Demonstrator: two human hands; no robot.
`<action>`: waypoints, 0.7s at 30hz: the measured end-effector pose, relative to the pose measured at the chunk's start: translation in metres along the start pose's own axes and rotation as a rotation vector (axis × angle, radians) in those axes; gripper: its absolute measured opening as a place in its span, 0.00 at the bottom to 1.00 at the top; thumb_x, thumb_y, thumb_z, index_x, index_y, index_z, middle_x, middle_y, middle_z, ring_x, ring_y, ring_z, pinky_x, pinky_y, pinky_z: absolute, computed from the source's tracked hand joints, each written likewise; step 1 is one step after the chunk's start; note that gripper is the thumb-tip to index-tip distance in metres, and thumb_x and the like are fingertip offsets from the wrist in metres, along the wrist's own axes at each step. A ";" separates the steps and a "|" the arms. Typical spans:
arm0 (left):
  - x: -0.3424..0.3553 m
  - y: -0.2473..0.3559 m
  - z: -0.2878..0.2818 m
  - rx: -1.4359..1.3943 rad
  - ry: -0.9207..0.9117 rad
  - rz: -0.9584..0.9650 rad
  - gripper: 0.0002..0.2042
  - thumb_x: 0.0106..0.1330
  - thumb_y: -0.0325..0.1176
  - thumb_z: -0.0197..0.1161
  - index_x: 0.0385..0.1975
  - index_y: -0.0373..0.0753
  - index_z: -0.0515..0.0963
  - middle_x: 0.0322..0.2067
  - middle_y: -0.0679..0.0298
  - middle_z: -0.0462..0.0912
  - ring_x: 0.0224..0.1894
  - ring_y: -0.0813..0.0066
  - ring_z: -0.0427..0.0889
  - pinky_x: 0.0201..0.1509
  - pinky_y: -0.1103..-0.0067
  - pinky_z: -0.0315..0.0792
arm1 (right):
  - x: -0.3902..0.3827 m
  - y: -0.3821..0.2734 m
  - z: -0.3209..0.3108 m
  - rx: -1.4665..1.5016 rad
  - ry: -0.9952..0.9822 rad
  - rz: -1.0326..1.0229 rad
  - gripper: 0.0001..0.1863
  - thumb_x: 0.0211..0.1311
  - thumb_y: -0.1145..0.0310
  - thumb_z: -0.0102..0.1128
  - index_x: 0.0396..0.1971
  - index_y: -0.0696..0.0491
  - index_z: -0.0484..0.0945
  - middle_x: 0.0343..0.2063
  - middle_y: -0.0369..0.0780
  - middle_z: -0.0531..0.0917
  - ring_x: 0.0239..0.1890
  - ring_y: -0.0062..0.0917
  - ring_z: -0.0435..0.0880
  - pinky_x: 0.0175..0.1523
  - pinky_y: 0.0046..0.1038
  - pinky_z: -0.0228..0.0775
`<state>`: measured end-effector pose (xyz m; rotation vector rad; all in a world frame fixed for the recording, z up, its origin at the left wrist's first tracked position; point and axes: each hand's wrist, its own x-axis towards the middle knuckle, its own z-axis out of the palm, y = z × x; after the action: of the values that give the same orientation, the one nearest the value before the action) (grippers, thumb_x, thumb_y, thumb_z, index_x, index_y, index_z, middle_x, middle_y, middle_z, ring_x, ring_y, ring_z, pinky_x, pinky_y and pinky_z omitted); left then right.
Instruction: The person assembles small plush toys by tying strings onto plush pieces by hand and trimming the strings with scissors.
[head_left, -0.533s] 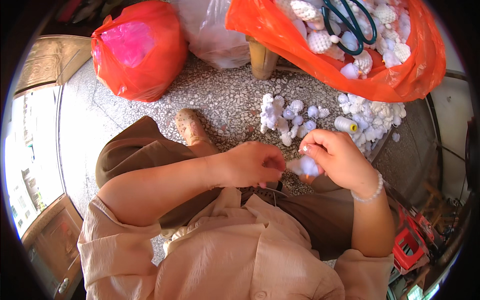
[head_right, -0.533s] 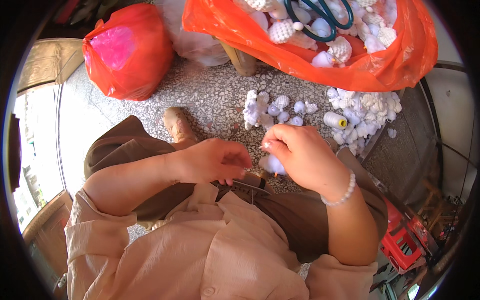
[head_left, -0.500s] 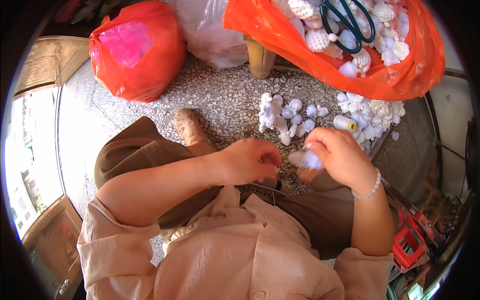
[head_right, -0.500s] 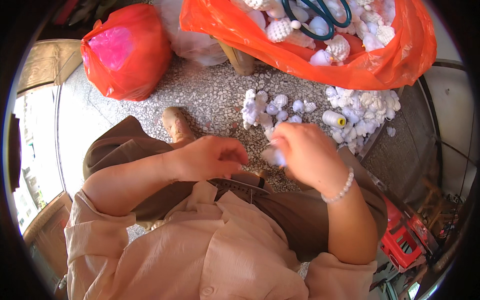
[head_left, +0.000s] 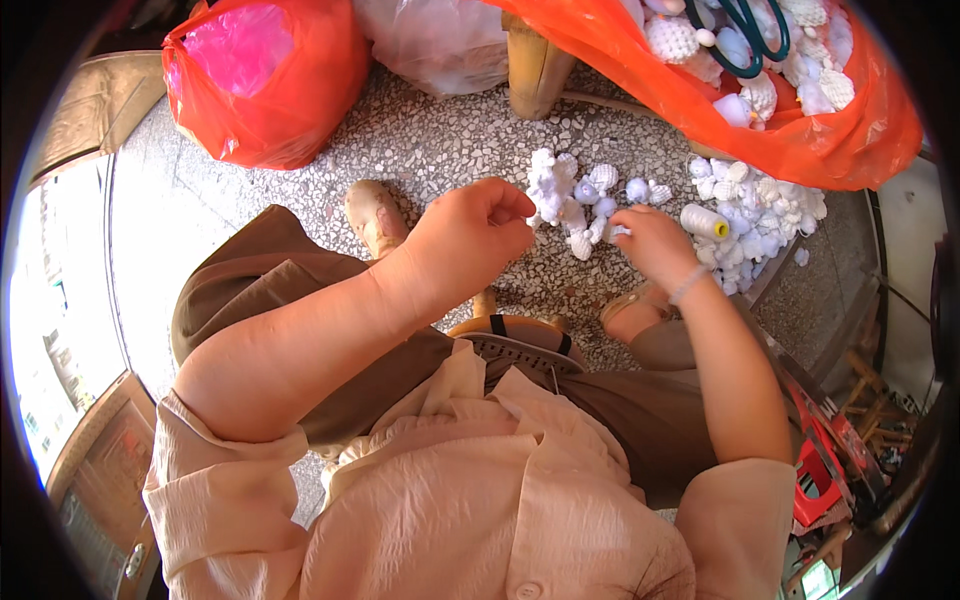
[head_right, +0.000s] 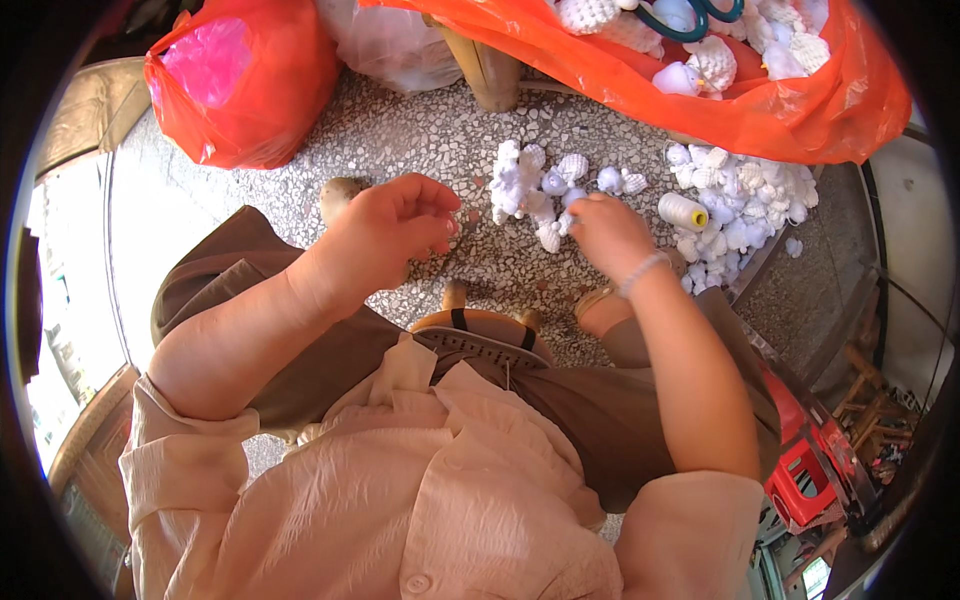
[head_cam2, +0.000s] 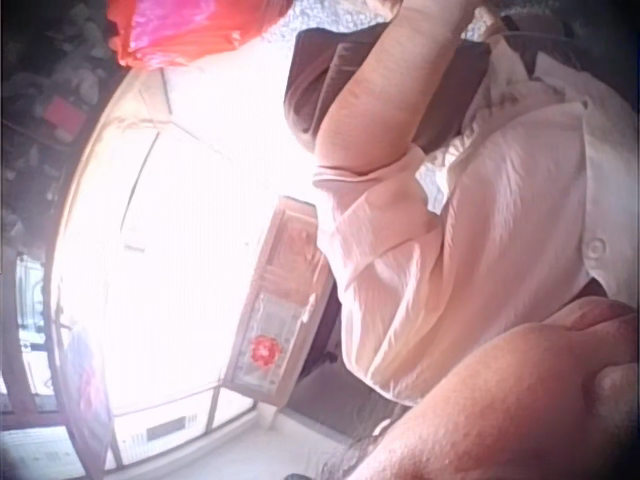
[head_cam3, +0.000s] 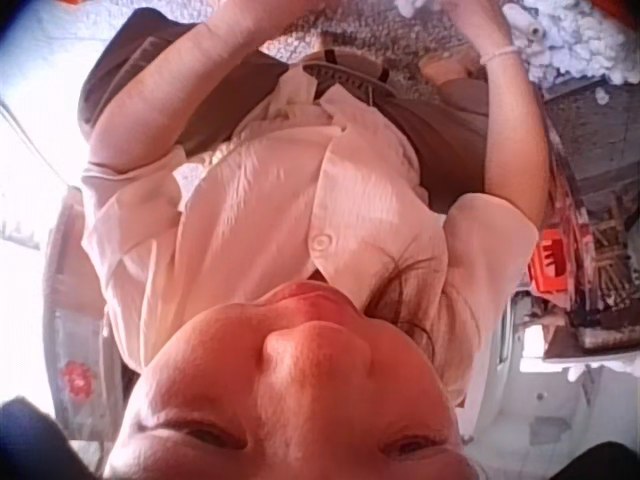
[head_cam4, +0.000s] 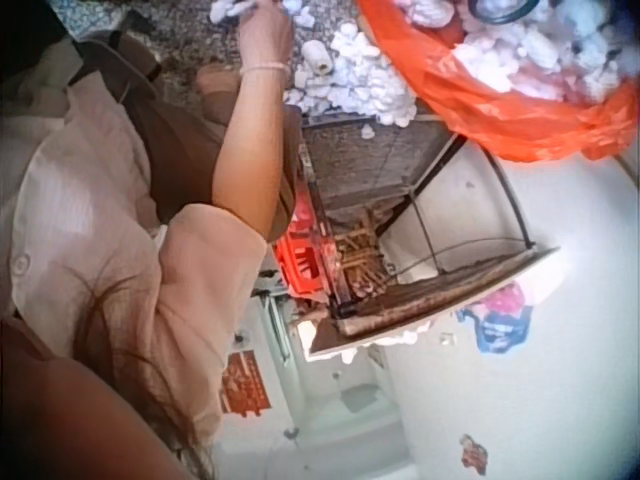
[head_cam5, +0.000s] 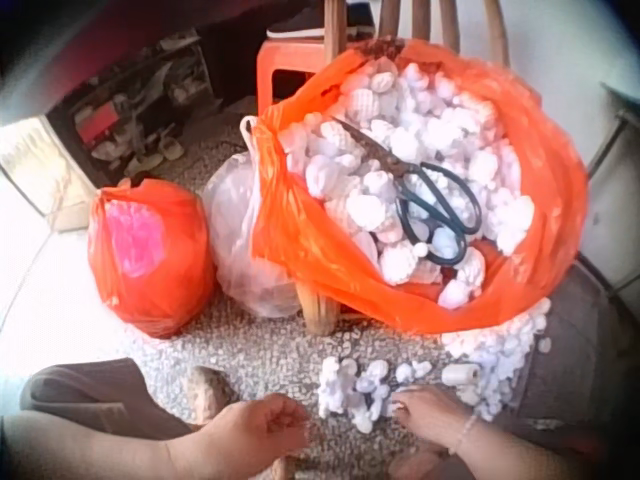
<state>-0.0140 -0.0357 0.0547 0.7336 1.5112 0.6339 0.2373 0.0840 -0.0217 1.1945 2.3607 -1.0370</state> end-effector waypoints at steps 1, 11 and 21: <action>0.000 0.001 -0.003 -0.004 0.042 -0.013 0.13 0.55 0.31 0.59 0.39 0.31 0.76 0.29 0.59 0.81 0.32 0.76 0.78 0.38 0.79 0.72 | 0.010 -0.004 0.017 -0.121 -0.059 -0.040 0.12 0.56 0.67 0.56 0.40 0.51 0.78 0.41 0.43 0.79 0.45 0.37 0.78 0.50 0.35 0.70; -0.001 0.028 -0.011 -0.006 0.072 -0.066 0.10 0.60 0.30 0.57 0.40 0.33 0.74 0.29 0.67 0.77 0.32 0.83 0.75 0.33 0.86 0.68 | 0.079 -0.023 0.114 -0.291 0.207 0.102 0.10 0.49 0.63 0.63 0.28 0.53 0.78 0.37 0.40 0.77 0.45 0.34 0.74 0.48 0.32 0.70; 0.002 0.021 -0.011 -0.062 0.051 -0.099 0.10 0.60 0.30 0.59 0.39 0.33 0.75 0.28 0.67 0.77 0.31 0.84 0.75 0.34 0.86 0.68 | 0.075 -0.038 0.109 -0.173 0.293 -0.027 0.11 0.51 0.61 0.64 0.30 0.50 0.77 0.37 0.37 0.76 0.46 0.31 0.73 0.49 0.33 0.69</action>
<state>-0.0238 -0.0199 0.0703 0.5955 1.5581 0.6260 0.1555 0.0346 -0.1205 1.3275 2.6300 -0.6853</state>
